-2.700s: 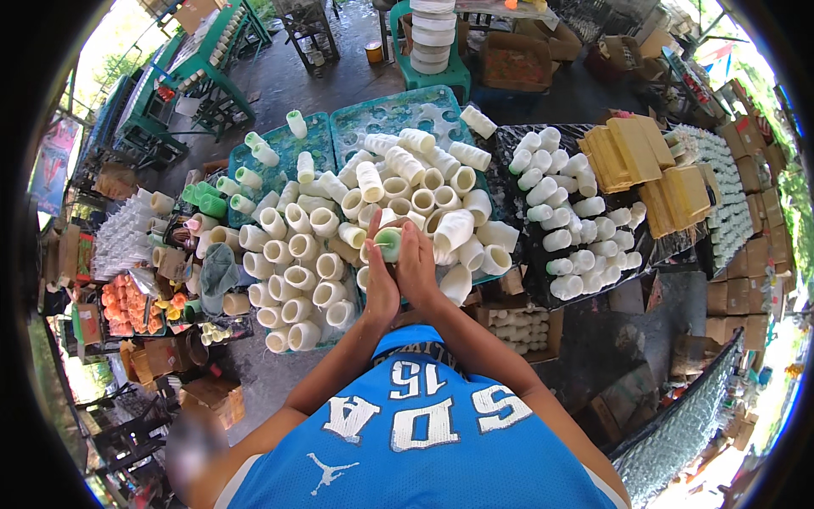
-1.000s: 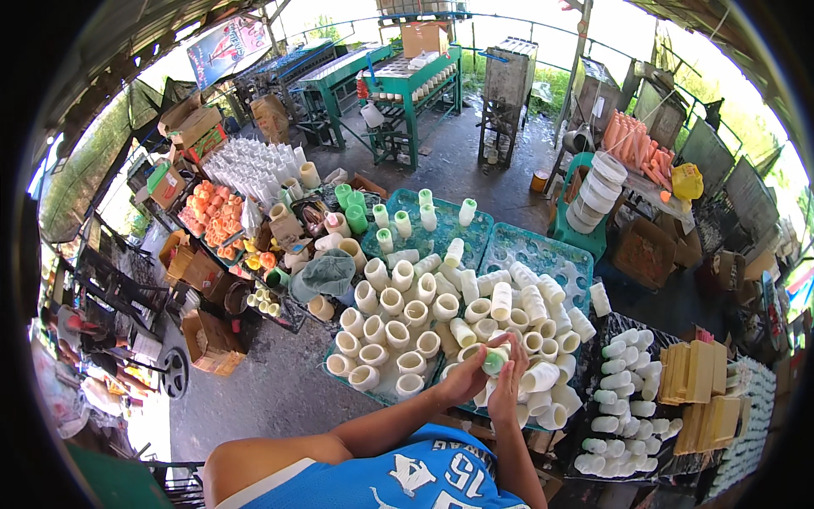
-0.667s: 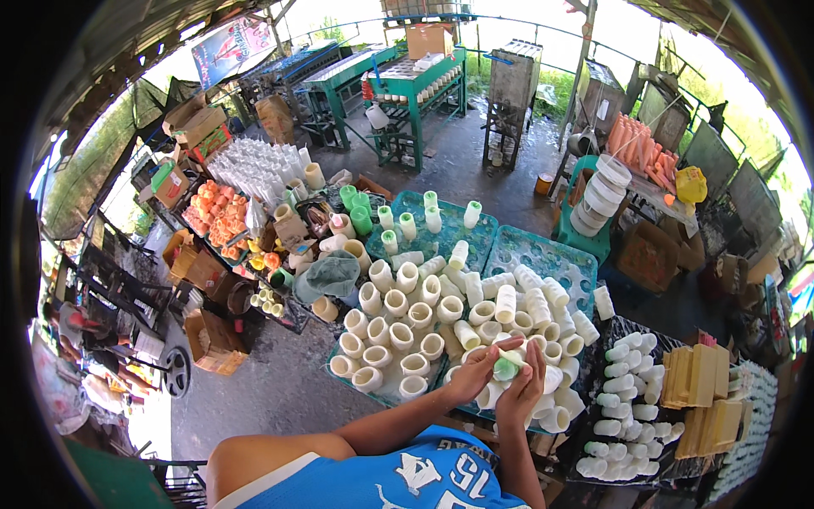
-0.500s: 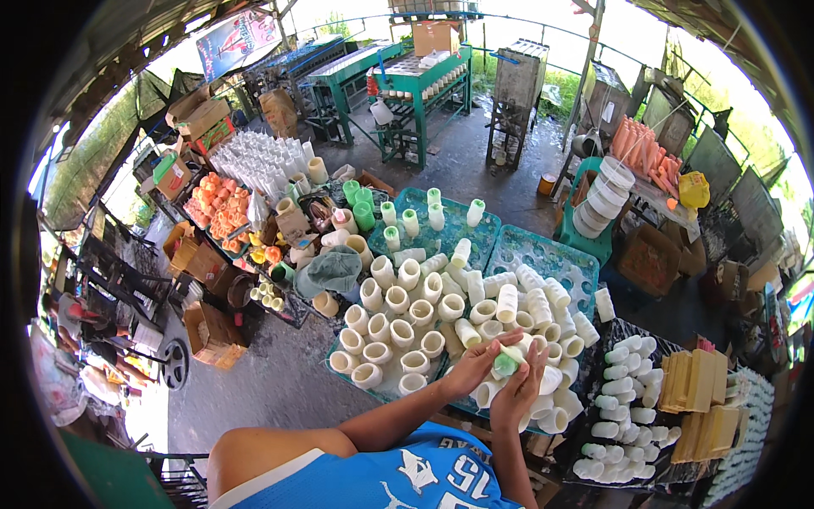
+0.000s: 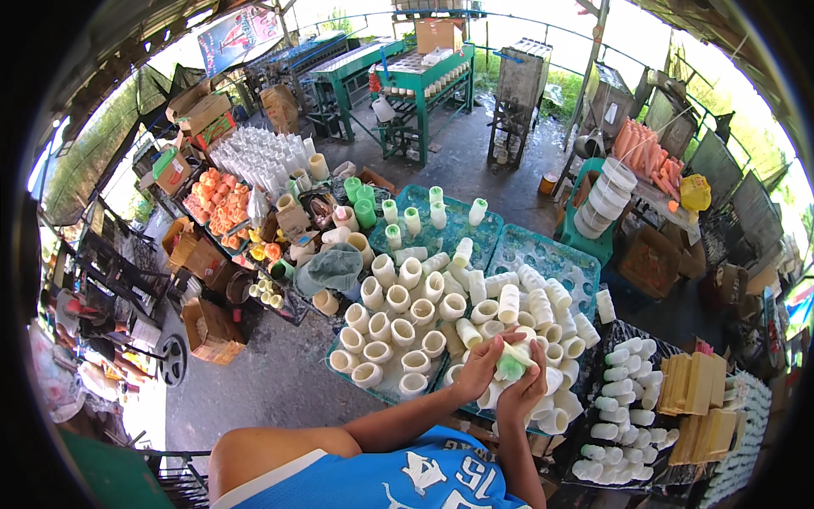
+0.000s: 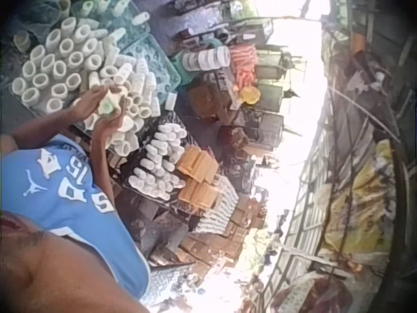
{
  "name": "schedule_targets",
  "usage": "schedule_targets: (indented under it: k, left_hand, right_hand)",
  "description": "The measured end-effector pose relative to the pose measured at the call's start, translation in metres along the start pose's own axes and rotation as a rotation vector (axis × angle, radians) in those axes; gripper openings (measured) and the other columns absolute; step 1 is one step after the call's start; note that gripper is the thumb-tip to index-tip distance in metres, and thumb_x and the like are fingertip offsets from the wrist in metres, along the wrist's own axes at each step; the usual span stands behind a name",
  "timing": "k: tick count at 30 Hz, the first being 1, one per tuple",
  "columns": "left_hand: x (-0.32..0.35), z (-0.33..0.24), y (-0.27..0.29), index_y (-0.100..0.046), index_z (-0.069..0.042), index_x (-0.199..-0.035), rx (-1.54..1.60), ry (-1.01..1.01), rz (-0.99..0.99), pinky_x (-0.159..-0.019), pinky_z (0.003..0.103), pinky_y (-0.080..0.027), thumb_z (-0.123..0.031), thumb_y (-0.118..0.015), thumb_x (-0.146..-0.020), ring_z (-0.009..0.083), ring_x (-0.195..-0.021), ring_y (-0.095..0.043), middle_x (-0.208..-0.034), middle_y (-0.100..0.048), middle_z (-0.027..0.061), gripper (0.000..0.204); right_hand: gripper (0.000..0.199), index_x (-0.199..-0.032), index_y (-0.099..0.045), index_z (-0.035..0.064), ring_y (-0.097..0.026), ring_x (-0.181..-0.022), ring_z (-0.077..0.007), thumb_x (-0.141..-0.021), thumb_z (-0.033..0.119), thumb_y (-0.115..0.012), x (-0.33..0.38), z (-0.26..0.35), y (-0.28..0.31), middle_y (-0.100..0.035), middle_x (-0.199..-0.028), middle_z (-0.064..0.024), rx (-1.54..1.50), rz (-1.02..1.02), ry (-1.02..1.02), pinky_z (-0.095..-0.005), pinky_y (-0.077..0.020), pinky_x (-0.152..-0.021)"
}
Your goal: The person repeatedly picks white cylindrical candle bodies and green cylindrical inserts from a tray, then presses the green insert into the white body. The person handles the items one at a time and places the assembled units back onto the tray.
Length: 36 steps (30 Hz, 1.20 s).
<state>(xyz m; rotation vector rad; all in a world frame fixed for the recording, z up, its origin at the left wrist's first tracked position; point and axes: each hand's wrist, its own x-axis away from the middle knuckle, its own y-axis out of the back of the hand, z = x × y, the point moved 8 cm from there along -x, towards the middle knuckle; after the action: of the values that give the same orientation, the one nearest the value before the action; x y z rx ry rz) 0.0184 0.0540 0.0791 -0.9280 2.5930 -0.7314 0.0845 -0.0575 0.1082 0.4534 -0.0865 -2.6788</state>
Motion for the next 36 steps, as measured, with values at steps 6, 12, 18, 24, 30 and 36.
schedule_targets:
  k: [6,12,18,24,30,36]
  left_hand:
    - [0.004,0.006,0.005,-0.072,-0.001,-0.129,0.174,0.027,-0.118,-0.095,0.029,-0.058,-0.046,-0.048,-0.116,0.0129,-0.108,-0.071,-0.127,-0.074,0.0102,0.053]
    - [0.007,0.018,0.009,-0.072,-0.002,-0.126,0.218,0.143,-0.176,-0.089,0.03,-0.059,-0.047,-0.054,-0.113,0.0136,-0.1,-0.074,-0.113,-0.077,0.0081,0.05]
    - [0.008,0.053,0.024,-0.068,-0.005,-0.128,0.358,0.158,-0.157,-0.093,0.034,-0.059,-0.041,-0.053,-0.115,0.0179,-0.104,-0.074,-0.115,-0.076,0.0076,0.041]
    - [0.013,0.079,0.029,-0.07,-0.003,-0.126,0.505,0.281,-0.233,-0.101,0.038,-0.059,-0.035,-0.057,-0.114,0.0223,-0.108,-0.074,-0.121,-0.075,0.0102,0.037]
    - [0.008,0.032,-0.004,-0.061,0.003,-0.144,0.267,0.232,-0.173,-0.109,0.038,-0.054,-0.037,-0.047,-0.117,0.0226,-0.123,-0.069,-0.136,-0.07,0.0139,0.05]
    - [0.019,0.006,-0.031,-0.035,-0.01,-0.166,0.401,0.297,0.177,-0.128,0.044,-0.033,-0.047,-0.024,-0.119,0.0255,-0.155,-0.041,-0.168,-0.041,0.0098,0.061]
  right_hand:
    - [0.061,-0.141,-0.064,-0.0077,-0.068,-0.125,-0.0315,-0.118,0.043,-0.038,0.006,0.012,-0.004,-0.069,-0.138,-0.0222,-0.068,-0.004,-0.031,-0.0422,-0.0531,-0.107]
    - [0.055,-0.137,-0.067,-0.0075,-0.073,-0.114,-0.0282,-0.118,0.038,-0.042,0.005,0.013,0.001,-0.075,-0.127,-0.0209,0.003,0.019,-0.041,-0.0396,-0.0565,-0.099]
    - [0.052,-0.125,-0.074,-0.0051,-0.074,-0.103,-0.0239,-0.118,0.036,-0.043,0.001,0.01,0.004,-0.078,-0.115,-0.0174,0.142,-0.028,0.074,-0.0378,-0.0568,-0.093]
    - [0.036,-0.119,-0.077,-0.0004,-0.075,-0.1,-0.031,-0.115,0.026,-0.053,0.007,-0.015,0.006,-0.078,-0.111,-0.0196,0.111,-0.065,-0.133,-0.0398,-0.0561,-0.089]
    - [0.038,-0.129,-0.074,-0.0011,-0.072,-0.105,-0.0193,-0.117,0.026,-0.051,-0.008,-0.028,0.01,-0.078,-0.111,-0.0099,-0.235,-0.061,-0.226,-0.0328,-0.056,-0.094]
    - [0.042,-0.137,-0.071,-0.0006,-0.062,-0.122,-0.019,-0.117,0.029,-0.05,-0.025,-0.007,0.012,-0.065,-0.135,-0.0156,-0.25,0.169,-0.196,-0.0313,-0.0504,-0.103]
